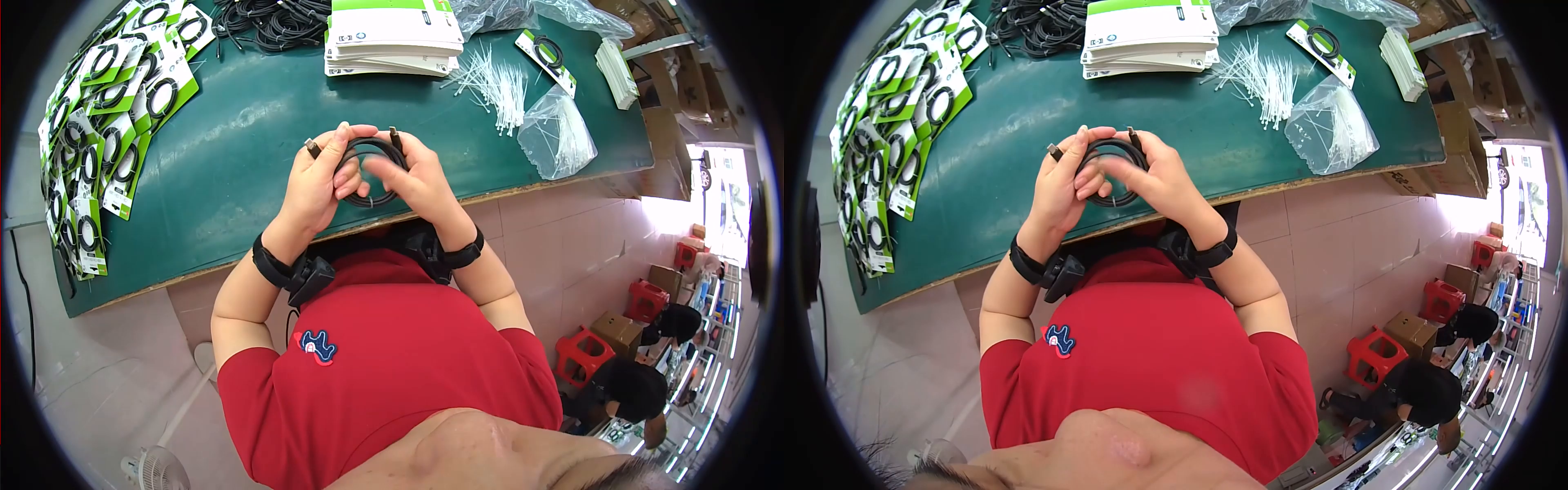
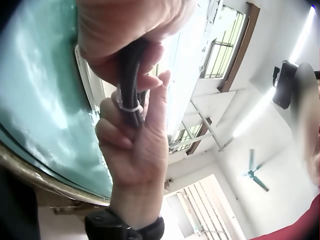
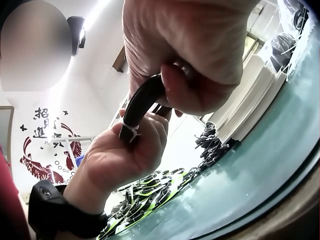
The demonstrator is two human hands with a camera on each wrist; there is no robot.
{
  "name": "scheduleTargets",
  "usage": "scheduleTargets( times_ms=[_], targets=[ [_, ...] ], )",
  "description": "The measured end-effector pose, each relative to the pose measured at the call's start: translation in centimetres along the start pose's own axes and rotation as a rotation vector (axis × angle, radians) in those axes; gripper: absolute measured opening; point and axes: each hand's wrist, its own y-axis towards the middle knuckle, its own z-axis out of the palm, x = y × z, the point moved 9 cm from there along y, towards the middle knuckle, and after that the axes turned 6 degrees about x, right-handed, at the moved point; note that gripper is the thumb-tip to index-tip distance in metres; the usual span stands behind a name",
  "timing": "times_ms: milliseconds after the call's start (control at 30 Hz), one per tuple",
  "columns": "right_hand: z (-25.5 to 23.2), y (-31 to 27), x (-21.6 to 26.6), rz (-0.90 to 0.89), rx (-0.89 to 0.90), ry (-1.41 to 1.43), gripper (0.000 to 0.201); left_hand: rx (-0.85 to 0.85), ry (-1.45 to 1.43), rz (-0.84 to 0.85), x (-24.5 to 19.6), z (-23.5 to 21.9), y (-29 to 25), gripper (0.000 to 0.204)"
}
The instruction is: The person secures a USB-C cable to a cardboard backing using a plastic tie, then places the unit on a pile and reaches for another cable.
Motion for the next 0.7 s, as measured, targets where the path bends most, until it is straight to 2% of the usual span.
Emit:
scheduleTargets(
  times_ms=[100, 267, 367, 500, 633, 700],
  targets=[
    [0.0, -0.2, 1.1, -0.032, 0.008, -0.198, 0.025, -0.051, -0.034, 0.012, 0.0, 0.6, 0.0, 0.040],
    [-1.0, 0.0, 1.2, -0.041, 0.020, -0.281, 0.029, -0.084, 0.036, 0.015, 0.1, 0.6, -0.3, 0.030],
    [-0.6, -0.3, 2.8, -0.219, 0.018, -0.533, 0.026, -0.107, -0.008, 0.006, 0.4, 0.3, -0.4, 0.030],
    [-0.6, -0.3, 4.0, -0.252, -0.003, -0.693, 0.022, -0.094, 0.005, -0.003, 0.5, 0.2, -0.2, 0.031],
    [-1.2, -0.2, 2.6, -0.180, -0.023, -0.461, 0.019, -0.139, 0.079, -0.012, 0.4, 0.5, -0.4, 0.032],
    [-1.3, -0.1, 2.5, -0.145, -0.018, -0.439, 0.019, -0.166, 0.107, -0.016, 0.5, 0.3, -0.4, 0.032]
  ],
)
